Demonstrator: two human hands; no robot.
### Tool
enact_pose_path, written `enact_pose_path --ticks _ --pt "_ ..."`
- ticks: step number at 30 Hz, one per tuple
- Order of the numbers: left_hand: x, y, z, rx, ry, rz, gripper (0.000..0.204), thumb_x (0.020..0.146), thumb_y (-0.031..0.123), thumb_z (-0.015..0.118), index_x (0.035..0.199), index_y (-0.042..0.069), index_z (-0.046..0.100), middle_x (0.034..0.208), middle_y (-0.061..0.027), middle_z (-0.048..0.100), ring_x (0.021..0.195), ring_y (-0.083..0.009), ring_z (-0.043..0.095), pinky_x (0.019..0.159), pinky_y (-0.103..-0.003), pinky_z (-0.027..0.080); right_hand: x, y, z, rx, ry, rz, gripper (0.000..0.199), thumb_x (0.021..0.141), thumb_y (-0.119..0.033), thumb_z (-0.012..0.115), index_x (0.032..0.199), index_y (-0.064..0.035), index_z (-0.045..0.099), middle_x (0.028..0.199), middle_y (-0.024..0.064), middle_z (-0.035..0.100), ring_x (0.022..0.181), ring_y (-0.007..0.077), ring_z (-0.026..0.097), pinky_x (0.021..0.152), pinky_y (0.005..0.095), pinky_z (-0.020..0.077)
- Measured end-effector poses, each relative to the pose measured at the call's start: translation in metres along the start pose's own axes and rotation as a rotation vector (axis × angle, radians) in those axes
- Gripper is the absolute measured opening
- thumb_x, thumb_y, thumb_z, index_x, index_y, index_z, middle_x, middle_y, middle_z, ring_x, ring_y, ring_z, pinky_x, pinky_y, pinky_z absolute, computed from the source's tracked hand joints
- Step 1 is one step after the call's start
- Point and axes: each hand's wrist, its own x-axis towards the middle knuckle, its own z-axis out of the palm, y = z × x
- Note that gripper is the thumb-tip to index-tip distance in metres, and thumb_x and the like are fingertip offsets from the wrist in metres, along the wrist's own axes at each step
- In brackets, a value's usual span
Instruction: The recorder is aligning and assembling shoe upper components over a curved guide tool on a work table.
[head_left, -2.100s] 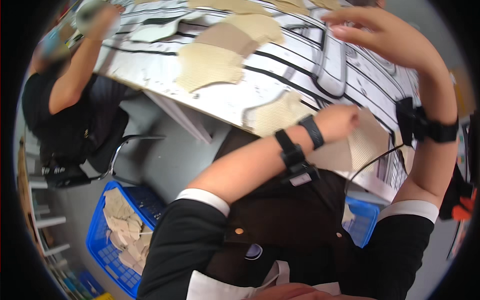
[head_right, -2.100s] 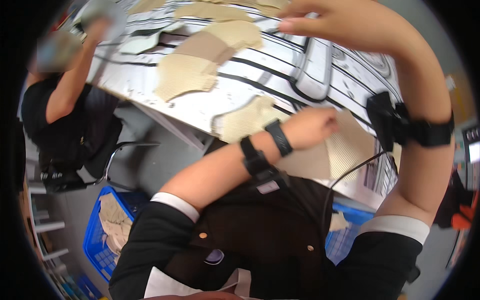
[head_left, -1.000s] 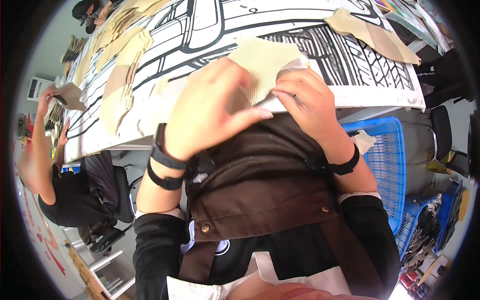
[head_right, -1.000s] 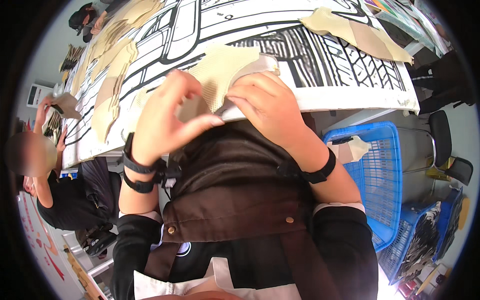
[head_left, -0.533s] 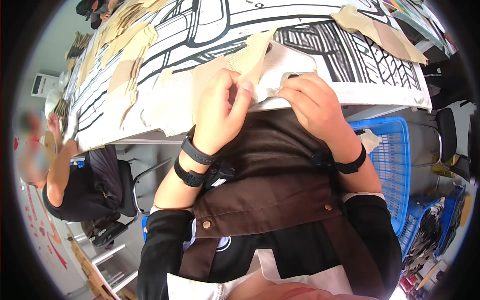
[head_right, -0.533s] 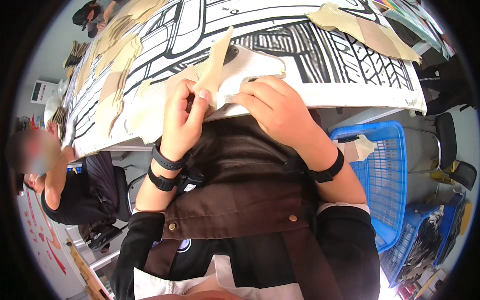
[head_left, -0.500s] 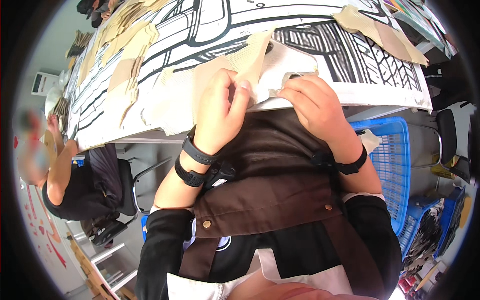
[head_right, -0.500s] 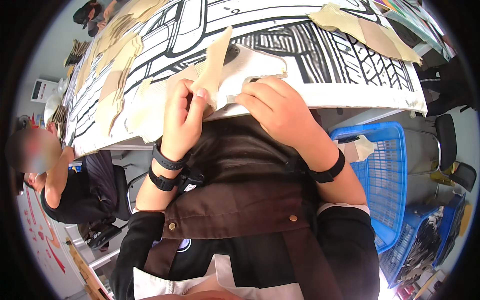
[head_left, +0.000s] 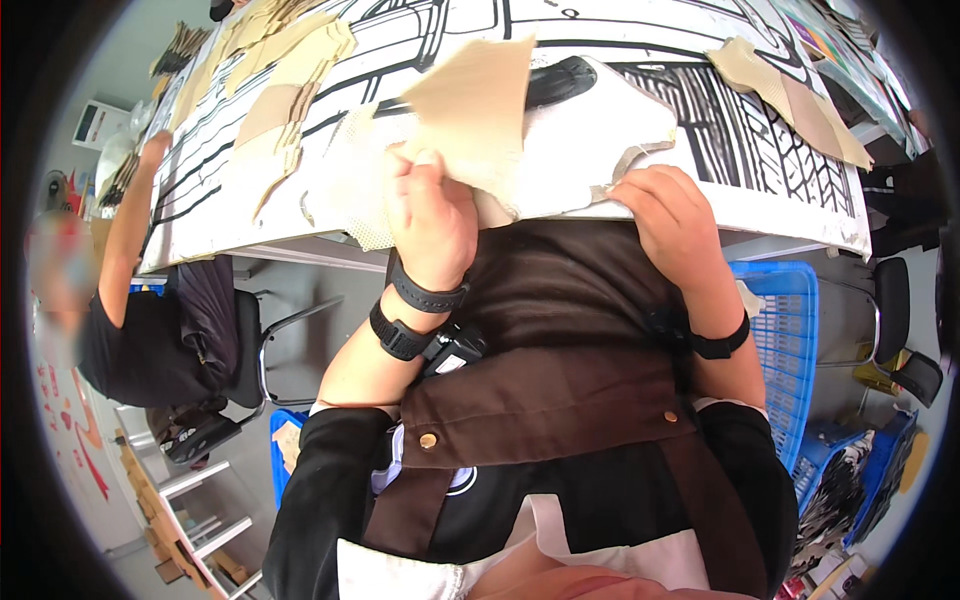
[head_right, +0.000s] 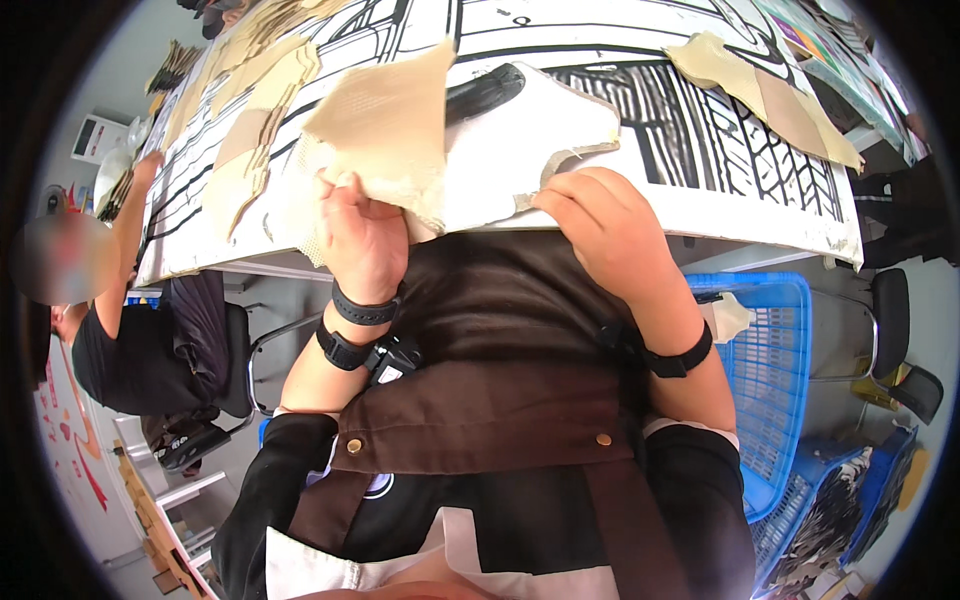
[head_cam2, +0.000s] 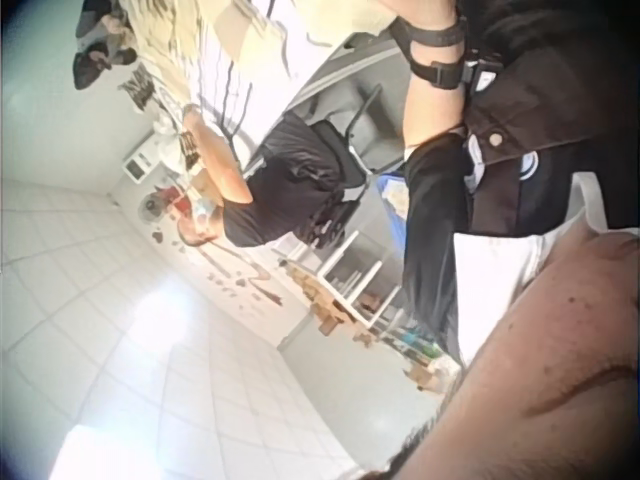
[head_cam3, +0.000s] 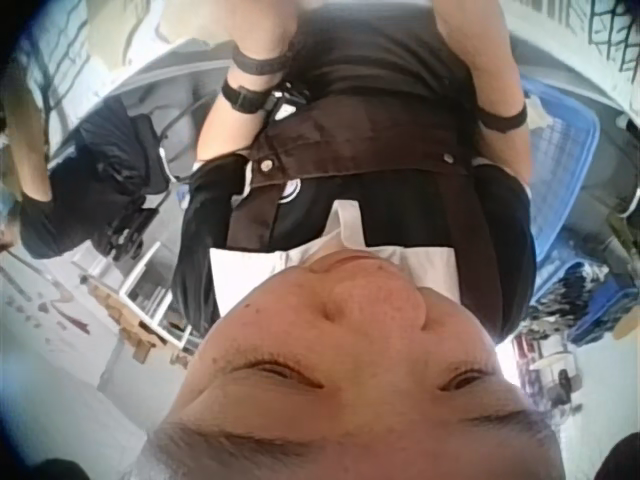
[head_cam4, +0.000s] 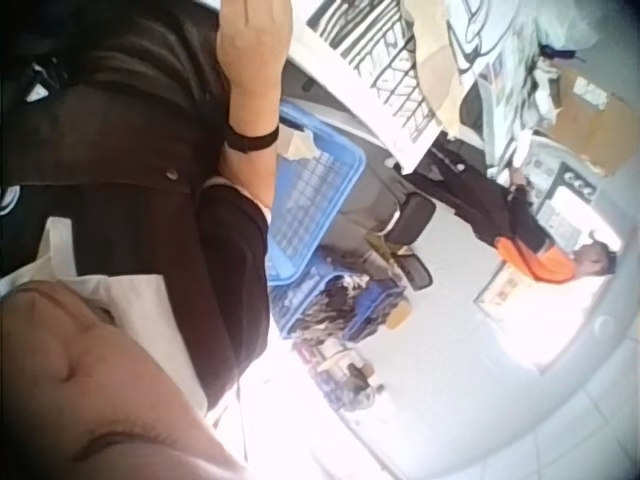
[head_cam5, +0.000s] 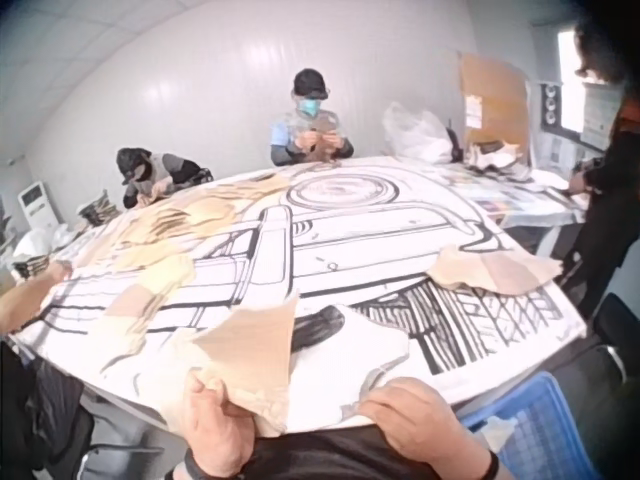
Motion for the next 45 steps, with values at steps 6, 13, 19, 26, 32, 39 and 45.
enact_pose_path --ticks 6,13,19,26,32,39,45 --pt "-0.002 -0.002 -0.001 0.294 -0.46 -0.015 0.007 0.094 0.01 0.048 0.097 0.003 0.049 0.087 -0.0007 0.055 0.077 -0.0041 0.048 0.07 -0.02 0.041 0.025 -0.029 -0.013 0.408 0.479 0.41 0.021 0.067 -0.011 0.073 0.081 -0.0049 0.059 0.079 0.007 0.055 0.074 0.0252 0.054 0.067 0.0331 0.045" --pt "0.0 0.002 0.003 0.347 -0.556 -0.046 0.012 0.095 0.015 0.052 0.092 0.003 0.052 0.078 0.0012 0.052 0.069 -0.0037 0.045 0.061 -0.019 0.039 0.061 -0.048 0.013 -0.085 0.196 0.231 0.032 0.063 -0.028 0.077 0.061 -0.0118 0.049 0.063 0.0 0.048 0.061 0.0208 0.046 0.058 0.0328 0.0366" --pt "0.0 0.0 0.003 0.395 -0.584 0.046 0.012 0.093 0.015 0.054 0.091 0.003 0.055 0.076 0.0006 0.053 0.068 -0.0055 0.047 0.061 -0.021 0.039 0.061 -0.049 0.014 -0.086 0.113 0.292 0.025 0.063 -0.026 0.075 0.067 -0.0109 0.056 0.069 -0.0001 0.053 0.068 0.022 0.047 0.063 0.0354 0.0366" --pt "0.006 -0.003 0.003 0.644 -0.705 0.361 0.007 0.082 0.007 0.059 0.088 0.003 0.058 0.077 -0.0073 0.059 0.072 -0.0235 0.052 0.072 -0.031 0.043 0.061 -0.045 0.012 -0.206 0.105 0.289 0.018 0.068 -0.023 0.072 0.071 -0.0103 0.06 0.072 -0.0006 0.054 0.074 0.0226 0.048 0.067 0.036 0.0363" --pt "-0.017 0.012 -0.012 1.169 -0.759 0.658 0.025 0.076 0.01 0.068 0.099 0.005 0.062 0.094 -0.0105 0.057 0.084 -0.0289 0.058 0.073 -0.036 0.048 0.052 -0.025 0.002 -0.167 0.206 0.377 0.017 0.075 -0.016 0.071 0.07 -0.0049 0.059 0.072 0.0046 0.054 0.068 0.0239 0.05 0.061 0.0344 0.0401" --pt "-0.022 0.003 -0.002 1.492 -0.81 0.844 0.047 0.072 0.004 0.063 0.114 0.024 0.063 0.101 -0.0038 0.056 0.081 -0.0244 0.051 0.078 -0.033 0.045 0.026 -0.005 0.007 0.126 0.209 0.494 0.015 0.082 -0.009 0.065 0.075 0.0008 0.056 0.073 0.0084 0.051 0.064 0.02 0.051 0.059 0.0282 0.0417" --pt "-0.022 -0.001 0.0 1.543 -0.757 0.894 0.05 0.071 0.008 0.062 0.117 0.029 0.061 0.098 0.0012 0.055 0.078 -0.0221 0.046 0.074 -0.033 0.042 0.027 -0.003 0.005 0.052 0.26 0.383 0.012 0.083 -0.005 0.061 0.075 0.002 0.055 0.082 0.0107 0.051 0.071 0.0207 0.051 0.063 0.0295 0.0422"
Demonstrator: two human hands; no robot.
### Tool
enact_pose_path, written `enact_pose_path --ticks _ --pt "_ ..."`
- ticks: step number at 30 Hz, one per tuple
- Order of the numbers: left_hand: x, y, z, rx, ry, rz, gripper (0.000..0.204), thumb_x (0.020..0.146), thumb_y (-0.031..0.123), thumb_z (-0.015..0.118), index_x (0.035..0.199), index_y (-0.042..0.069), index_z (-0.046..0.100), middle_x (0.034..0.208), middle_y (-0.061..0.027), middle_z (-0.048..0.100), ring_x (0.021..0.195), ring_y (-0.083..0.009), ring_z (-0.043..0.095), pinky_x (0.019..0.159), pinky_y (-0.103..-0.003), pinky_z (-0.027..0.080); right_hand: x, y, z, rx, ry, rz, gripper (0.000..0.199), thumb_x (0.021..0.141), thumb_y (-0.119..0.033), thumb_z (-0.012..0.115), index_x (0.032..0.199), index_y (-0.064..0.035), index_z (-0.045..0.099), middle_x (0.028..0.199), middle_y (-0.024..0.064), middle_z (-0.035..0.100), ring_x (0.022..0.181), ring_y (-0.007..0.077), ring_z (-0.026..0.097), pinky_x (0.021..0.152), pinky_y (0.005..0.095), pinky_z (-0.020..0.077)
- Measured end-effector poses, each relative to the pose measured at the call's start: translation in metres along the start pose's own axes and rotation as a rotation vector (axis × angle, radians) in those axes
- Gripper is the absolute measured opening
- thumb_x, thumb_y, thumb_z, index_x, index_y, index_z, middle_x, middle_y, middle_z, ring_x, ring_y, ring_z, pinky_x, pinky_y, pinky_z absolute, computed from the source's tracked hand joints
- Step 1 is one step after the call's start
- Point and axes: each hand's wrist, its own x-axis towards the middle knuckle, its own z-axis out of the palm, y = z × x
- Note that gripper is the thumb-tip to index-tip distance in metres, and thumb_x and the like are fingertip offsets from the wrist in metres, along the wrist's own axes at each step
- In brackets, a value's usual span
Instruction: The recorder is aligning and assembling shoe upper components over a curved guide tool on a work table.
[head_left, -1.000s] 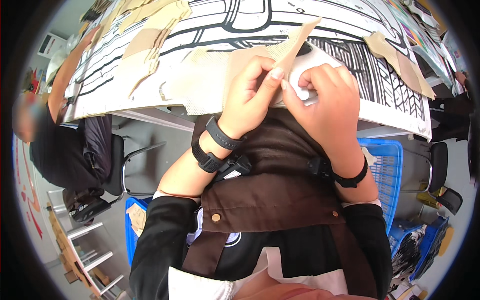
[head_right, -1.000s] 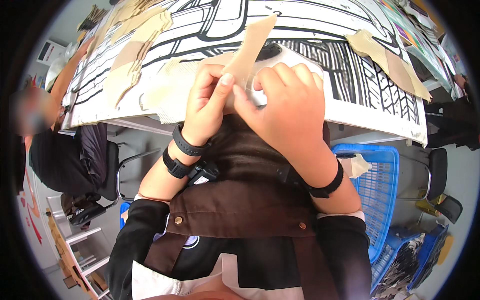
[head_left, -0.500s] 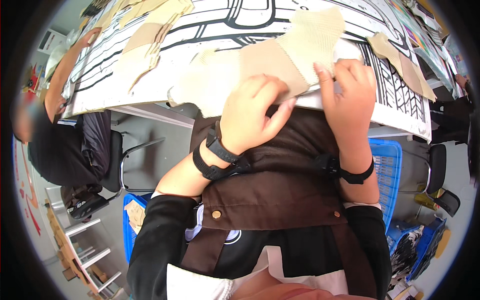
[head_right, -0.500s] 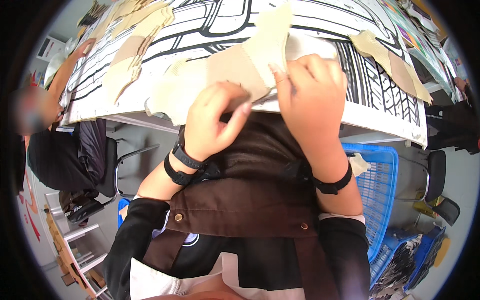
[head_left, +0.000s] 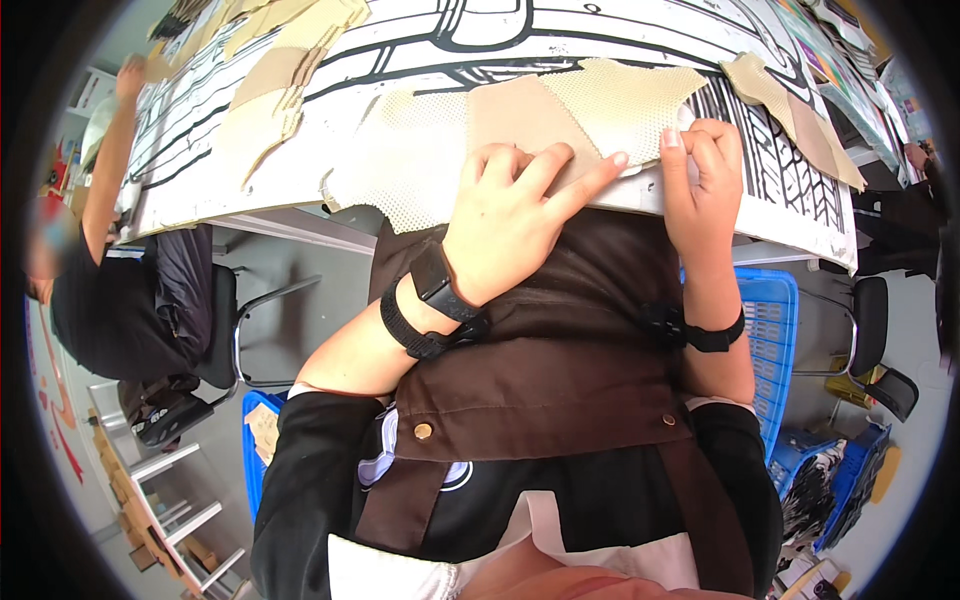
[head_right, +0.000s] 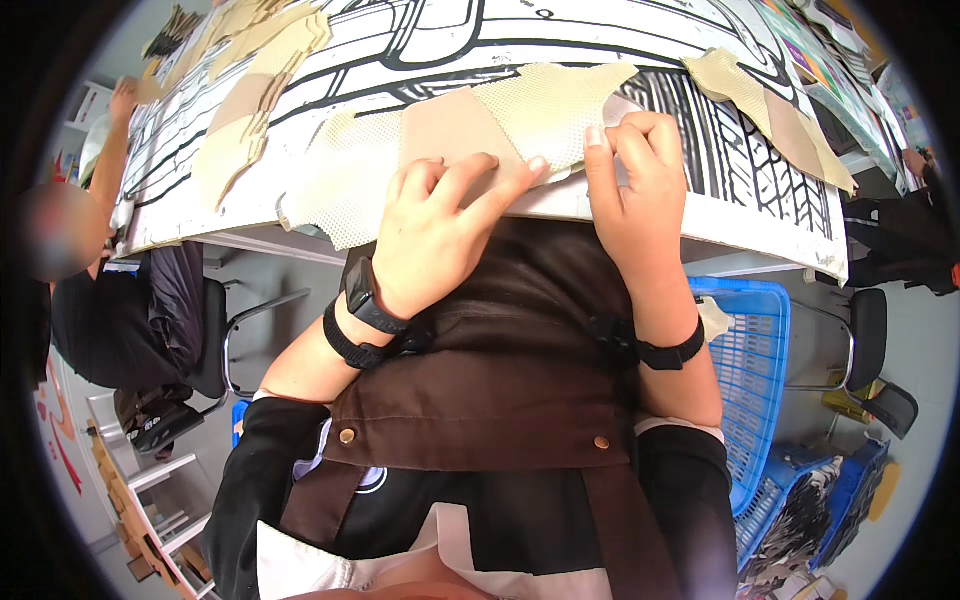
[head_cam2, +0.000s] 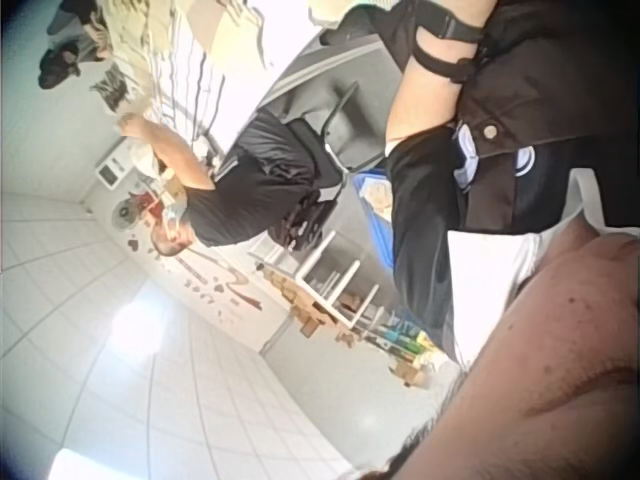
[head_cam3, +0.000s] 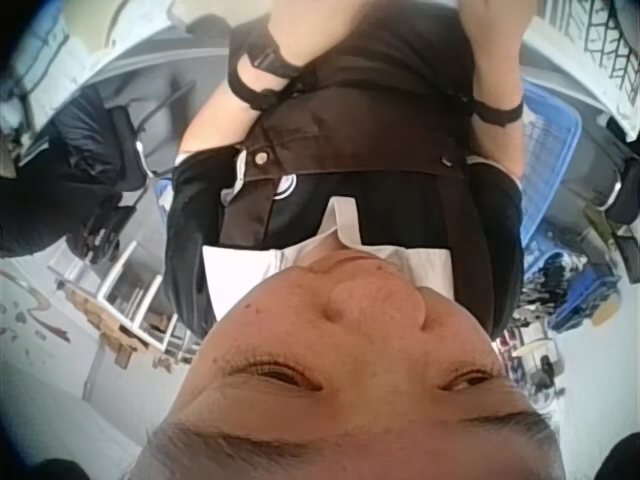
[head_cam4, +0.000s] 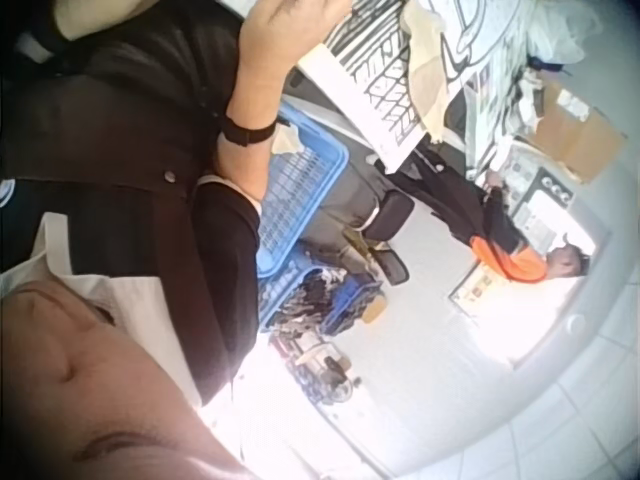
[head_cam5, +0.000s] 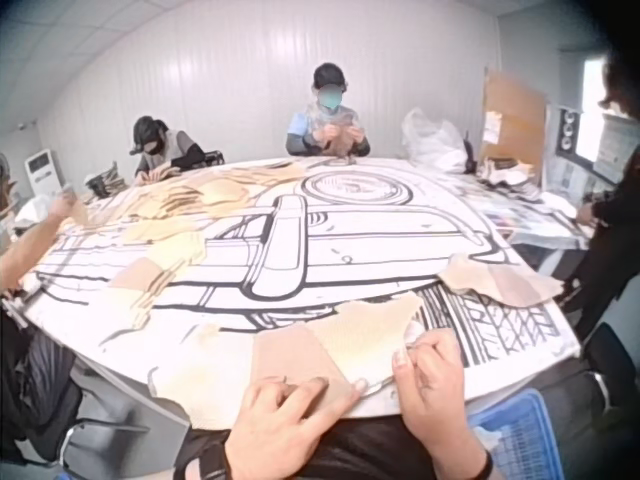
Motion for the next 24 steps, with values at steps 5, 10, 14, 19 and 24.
enact_pose_path --ticks 5,10,14,19,24 --pt "0.001 -0.002 0.003 -0.017 -0.035 -0.009 0.049 0.069 0.01 0.063 0.114 0.029 0.061 0.097 0.0047 0.054 0.077 -0.0206 0.045 0.07 -0.033 0.038 0.0 0.008 -0.004 -0.002 -0.039 -0.11 0.011 0.081 -0.002 0.061 0.075 0.0024 0.053 0.085 0.0107 0.05 0.074 0.0215 0.051 0.065 0.0301 0.0429" --pt "0.005 -0.001 0.001 -0.035 -0.072 -0.003 0.046 0.068 0.008 0.062 0.109 0.03 0.063 0.098 0.0048 0.054 0.078 -0.0201 0.045 0.075 -0.034 0.037 -0.004 0.013 -0.013 0.03 -0.198 -0.076 0.012 0.079 0.001 0.063 0.074 0.0025 0.052 0.09 0.0103 0.048 0.075 0.0201 0.051 0.065 0.0288 0.0434" --pt "0.007 0.001 -0.001 -0.052 -0.094 -0.003 0.042 0.069 0.007 0.061 0.106 0.028 0.063 0.099 0.0048 0.054 0.078 -0.0197 0.045 0.08 -0.034 0.036 -0.004 0.011 -0.014 0.044 -0.266 -0.023 0.014 0.078 0.0 0.065 0.073 0.0025 0.052 0.093 0.0103 0.046 0.076 0.0194 0.052 0.065 0.0281 0.0438" --pt "0.011 0.002 -0.002 -0.107 -0.148 0.038 0.035 0.073 0.008 0.061 0.106 0.02 0.062 0.112 0.0019 0.057 0.1 -0.019 0.052 0.091 -0.039 0.037 -0.005 0.013 -0.017 0.016 -0.316 0.0 0.014 0.077 -0.001 0.066 0.073 0.0025 0.053 0.092 0.0102 0.045 0.077 0.02 0.051 0.066 0.0281 0.0441" --pt "0.009 0.001 0.006 -0.208 -0.159 0.088 0.032 0.078 0.014 0.062 0.109 0.013 0.06 0.121 -0.002 0.056 0.115 -0.0191 0.05 0.098 -0.037 0.037 -0.006 0.017 -0.017 -0.007 -0.341 0.038 0.015 0.074 -0.004 0.069 0.073 0.0004 0.054 0.089 0.0099 0.047 0.082 0.0247 0.051 0.073 0.0313 0.0433"
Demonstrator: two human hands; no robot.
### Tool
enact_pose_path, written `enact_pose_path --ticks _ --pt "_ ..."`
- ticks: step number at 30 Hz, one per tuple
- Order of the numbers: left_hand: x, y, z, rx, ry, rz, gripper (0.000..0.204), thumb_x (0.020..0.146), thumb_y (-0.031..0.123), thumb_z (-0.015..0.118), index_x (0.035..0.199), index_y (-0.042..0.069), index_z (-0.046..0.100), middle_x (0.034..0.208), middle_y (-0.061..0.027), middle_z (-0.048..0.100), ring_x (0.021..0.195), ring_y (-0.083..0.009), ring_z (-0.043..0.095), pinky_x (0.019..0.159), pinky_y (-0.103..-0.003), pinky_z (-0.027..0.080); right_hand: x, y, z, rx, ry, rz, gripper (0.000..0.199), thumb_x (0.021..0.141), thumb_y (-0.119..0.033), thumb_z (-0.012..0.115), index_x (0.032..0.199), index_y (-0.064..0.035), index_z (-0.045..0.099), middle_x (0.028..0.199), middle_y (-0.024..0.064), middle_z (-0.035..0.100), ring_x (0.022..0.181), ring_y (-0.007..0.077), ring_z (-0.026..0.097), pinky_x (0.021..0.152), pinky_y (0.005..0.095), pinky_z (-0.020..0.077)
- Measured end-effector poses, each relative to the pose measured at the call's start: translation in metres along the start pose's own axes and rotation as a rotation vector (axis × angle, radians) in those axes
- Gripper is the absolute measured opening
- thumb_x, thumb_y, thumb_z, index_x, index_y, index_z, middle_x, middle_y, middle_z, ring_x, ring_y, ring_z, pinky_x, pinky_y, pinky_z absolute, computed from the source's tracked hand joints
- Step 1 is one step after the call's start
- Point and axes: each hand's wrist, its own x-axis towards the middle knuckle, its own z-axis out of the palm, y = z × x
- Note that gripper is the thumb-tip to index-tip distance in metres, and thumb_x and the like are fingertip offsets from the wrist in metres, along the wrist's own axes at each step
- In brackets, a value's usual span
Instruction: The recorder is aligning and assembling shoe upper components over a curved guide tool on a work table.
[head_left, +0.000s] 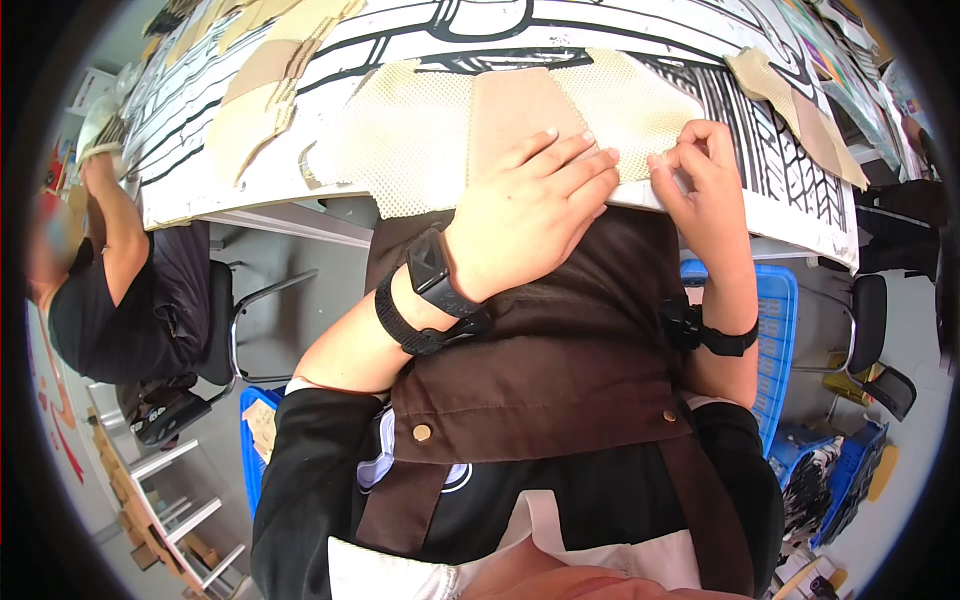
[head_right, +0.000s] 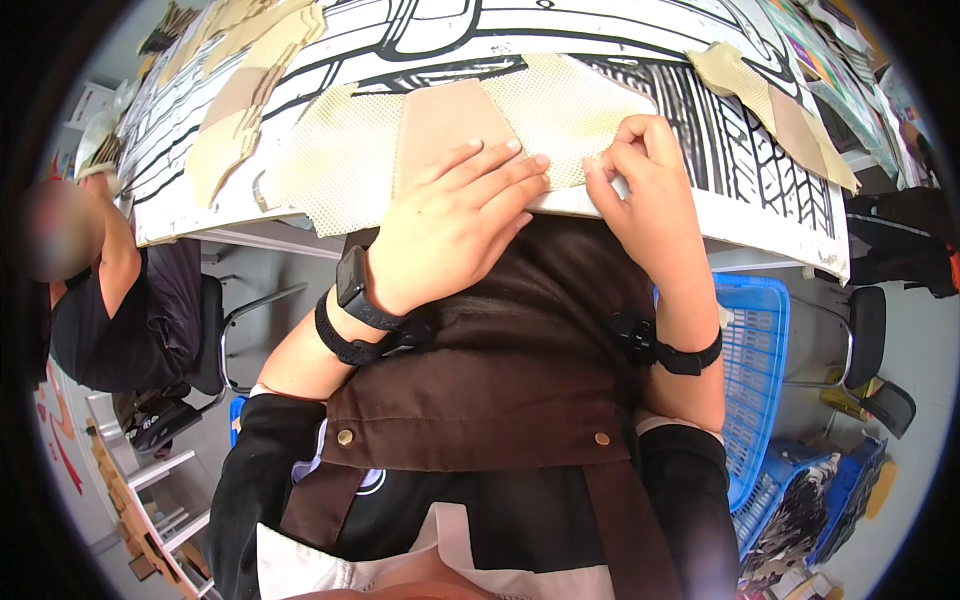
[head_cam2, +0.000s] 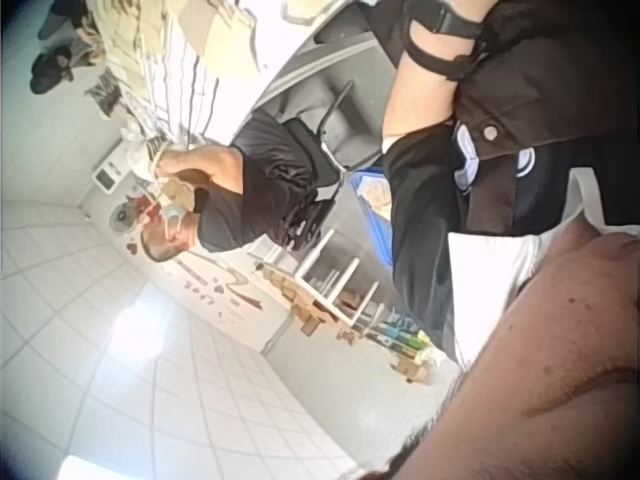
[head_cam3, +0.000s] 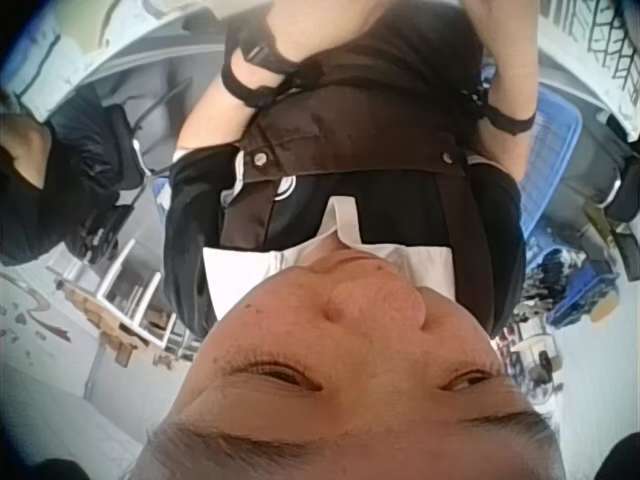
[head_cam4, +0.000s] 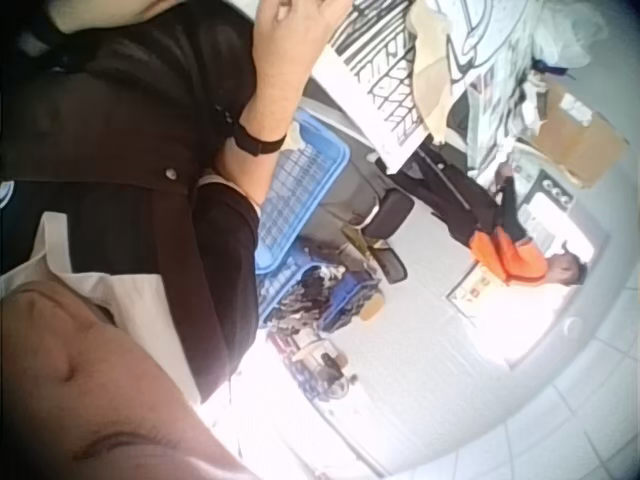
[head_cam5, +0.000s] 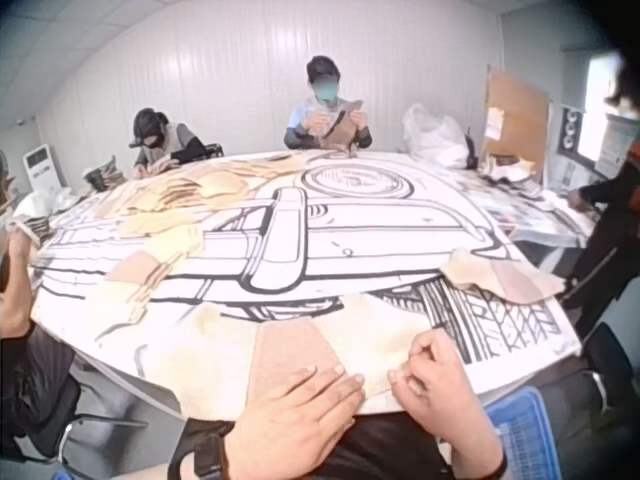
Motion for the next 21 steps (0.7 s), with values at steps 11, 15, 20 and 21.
enact_pose_path --ticks 11,15,20,21 --pt "0.016 0.006 -0.01 -0.029 -0.117 -0.014 0.035 0.078 0.026 0.064 0.111 0.012 0.06 0.104 0.0005 0.059 0.097 -0.0193 0.054 0.087 -0.032 0.042 0.004 0.013 0.007 0.282 0.17 0.189 0.046 0.073 -0.006 0.071 0.109 -0.0007 0.043 0.106 0.0114 0.044 0.092 0.0207 0.05 0.08 0.0308 0.0453" --pt "0.014 0.006 -0.008 -0.014 -0.073 -0.01 0.035 0.079 0.026 0.064 0.11 0.012 0.06 0.103 0.001 0.06 0.095 -0.0188 0.054 0.086 -0.031 0.042 0.033 0.009 0.004 0.735 0.23 0.467 0.063 0.075 -0.009 0.072 0.123 0.0018 0.032 0.123 0.0145 0.035 0.097 0.02 0.051 0.081 0.0302 0.0474" --pt "0.013 0.006 -0.007 -0.013 -0.052 -0.008 0.035 0.079 0.026 0.065 0.11 0.013 0.061 0.103 0.0017 0.06 0.095 -0.0176 0.054 0.086 -0.031 0.042 0.073 0.032 -0.006 0.622 -0.063 0.633 0.064 0.074 -0.007 0.073 0.127 0.004 0.039 0.108 0.012 0.053 0.094 0.0161 0.056 0.078 0.0268 0.0469" --pt "0.013 0.006 -0.007 -0.011 -0.05 -0.003 0.035 0.079 0.026 0.065 0.11 0.013 0.061 0.103 0.0017 0.06 0.095 -0.0176 0.054 0.086 -0.031 0.042 0.08 0.034 -0.009 0.622 -0.058 0.631 0.064 0.074 -0.007 0.073 0.127 0.004 0.039 0.108 0.012 0.053 0.094 0.0161 0.056 0.078 0.0268 0.0469"
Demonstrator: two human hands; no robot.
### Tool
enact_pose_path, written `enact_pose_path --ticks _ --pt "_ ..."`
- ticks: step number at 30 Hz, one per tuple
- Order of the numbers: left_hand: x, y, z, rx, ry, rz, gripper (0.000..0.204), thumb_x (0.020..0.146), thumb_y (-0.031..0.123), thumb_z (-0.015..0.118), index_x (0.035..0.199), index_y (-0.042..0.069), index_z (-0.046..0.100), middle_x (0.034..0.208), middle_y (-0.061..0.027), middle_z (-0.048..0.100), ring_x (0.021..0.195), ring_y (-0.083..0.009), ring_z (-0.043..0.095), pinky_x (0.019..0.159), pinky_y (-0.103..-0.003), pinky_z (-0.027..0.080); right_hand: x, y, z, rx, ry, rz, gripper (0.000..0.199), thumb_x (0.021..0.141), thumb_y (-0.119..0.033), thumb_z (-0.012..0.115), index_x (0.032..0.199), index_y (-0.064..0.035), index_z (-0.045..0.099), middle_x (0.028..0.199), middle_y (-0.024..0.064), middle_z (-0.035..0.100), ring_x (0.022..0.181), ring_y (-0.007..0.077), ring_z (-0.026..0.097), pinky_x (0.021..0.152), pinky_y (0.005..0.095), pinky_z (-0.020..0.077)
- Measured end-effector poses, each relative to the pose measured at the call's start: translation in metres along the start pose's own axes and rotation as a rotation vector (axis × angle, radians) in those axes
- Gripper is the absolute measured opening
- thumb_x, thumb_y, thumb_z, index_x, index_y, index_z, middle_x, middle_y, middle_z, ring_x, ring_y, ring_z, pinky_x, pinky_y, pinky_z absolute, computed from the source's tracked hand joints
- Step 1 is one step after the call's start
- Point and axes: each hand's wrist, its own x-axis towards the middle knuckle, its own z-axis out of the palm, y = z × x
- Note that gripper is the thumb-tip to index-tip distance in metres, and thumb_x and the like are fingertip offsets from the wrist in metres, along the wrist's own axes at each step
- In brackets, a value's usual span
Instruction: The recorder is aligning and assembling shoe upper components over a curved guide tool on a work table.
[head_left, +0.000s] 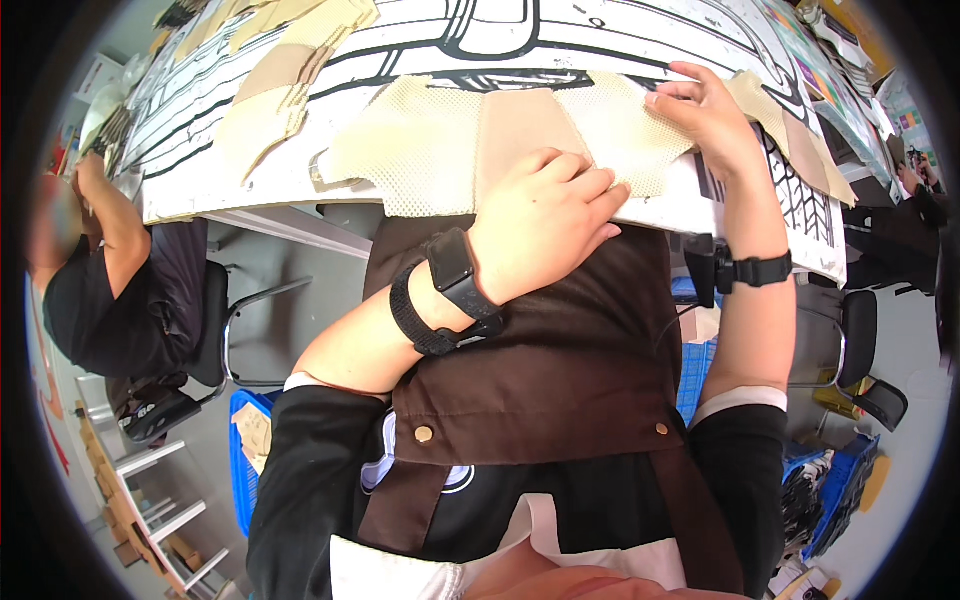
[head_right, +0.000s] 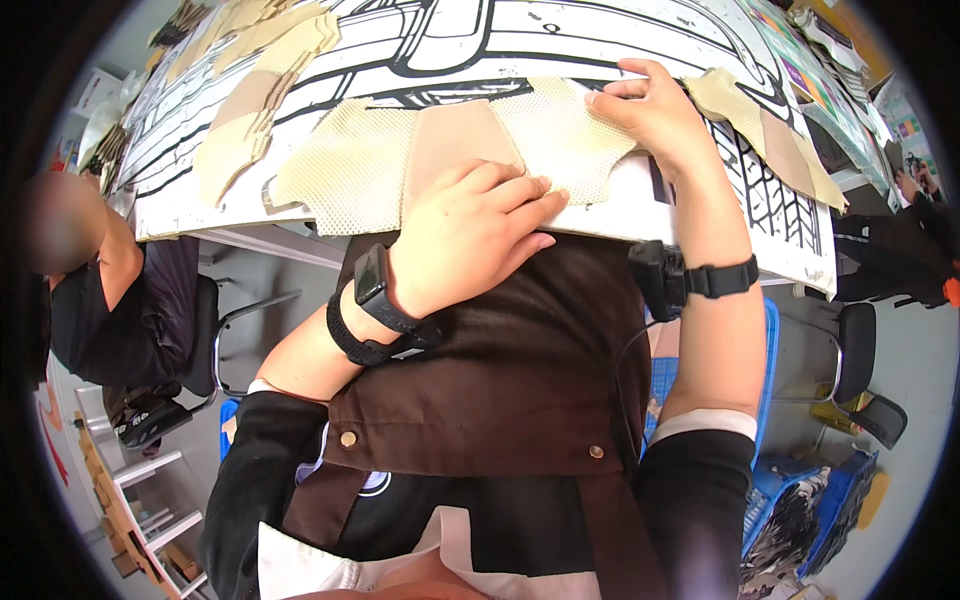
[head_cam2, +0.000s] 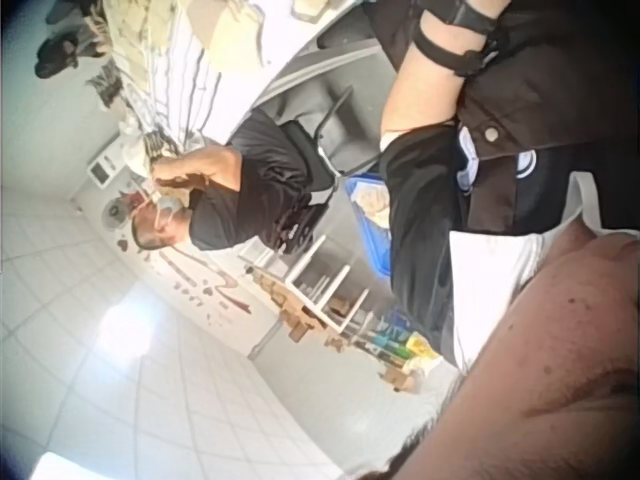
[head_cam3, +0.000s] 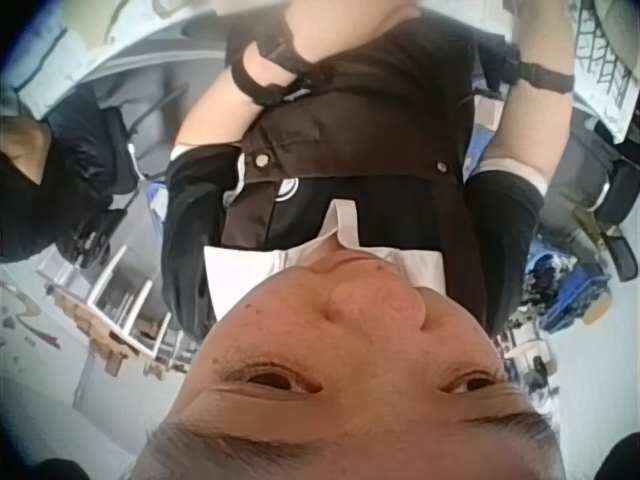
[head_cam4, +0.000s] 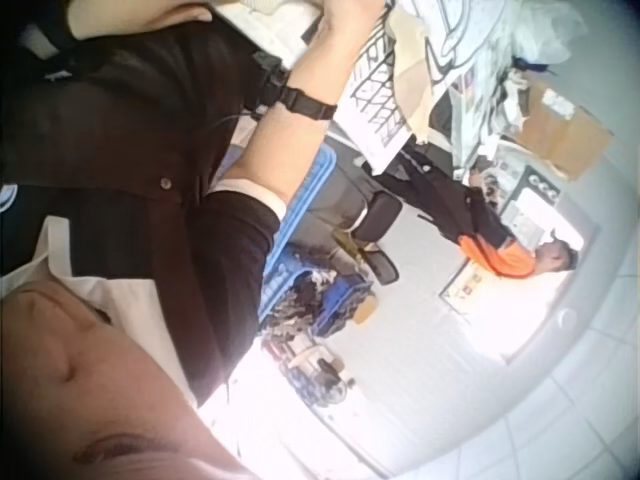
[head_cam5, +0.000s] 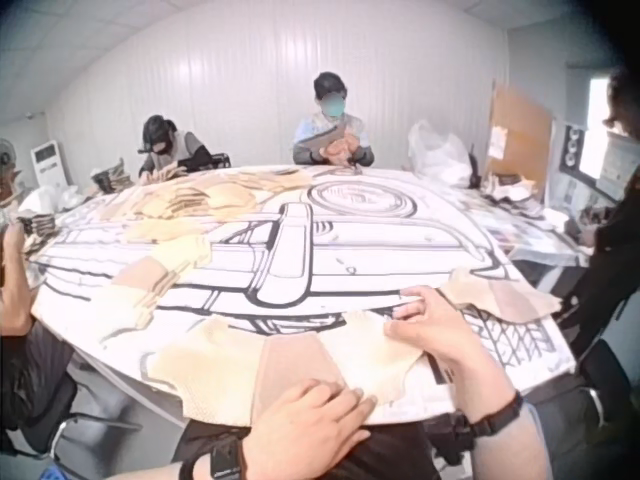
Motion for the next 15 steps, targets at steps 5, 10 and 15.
enact_pose_path --ticks 5,10,15 --pt "-0.001 0.0 0.001 -0.008 0.027 -0.007 0.034 0.078 0.027 0.065 0.109 0.014 0.062 0.102 0.0023 0.06 0.094 -0.0167 0.053 0.085 -0.03 0.043 0.02 -0.01 -0.001 -0.514 -0.198 -0.099 0.057 0.069 -0.009 0.074 0.119 0.0035 0.05 0.1 0.0099 0.059 0.084 0.0162 0.059 0.073 0.0264 0.048" --pt "-0.002 -0.002 0.0 -0.024 0.024 -0.013 0.032 0.079 0.026 0.065 0.108 0.014 0.062 0.101 0.0023 0.06 0.094 -0.0169 0.054 0.085 -0.03 0.043 0.006 -0.036 0.003 -0.79 -0.184 -0.428 0.052 0.07 -0.01 0.07 0.117 0.0026 0.054 0.093 0.0116 0.062 0.078 0.0205 0.061 0.072 0.0289 0.049" --pt "-0.001 -0.003 0.0 -0.038 0.02 0.002 0.031 0.079 0.026 0.065 0.108 0.013 0.062 0.101 0.002 0.06 0.094 -0.0172 0.054 0.085 -0.03 0.043 0.002 -0.053 -0.001 -0.767 -0.348 -0.216 0.033 0.079 -0.01 0.066 0.11 0.0015 0.059 0.083 0.002 0.059 0.074 0.0082 0.051 0.068 0.0242 0.0445"
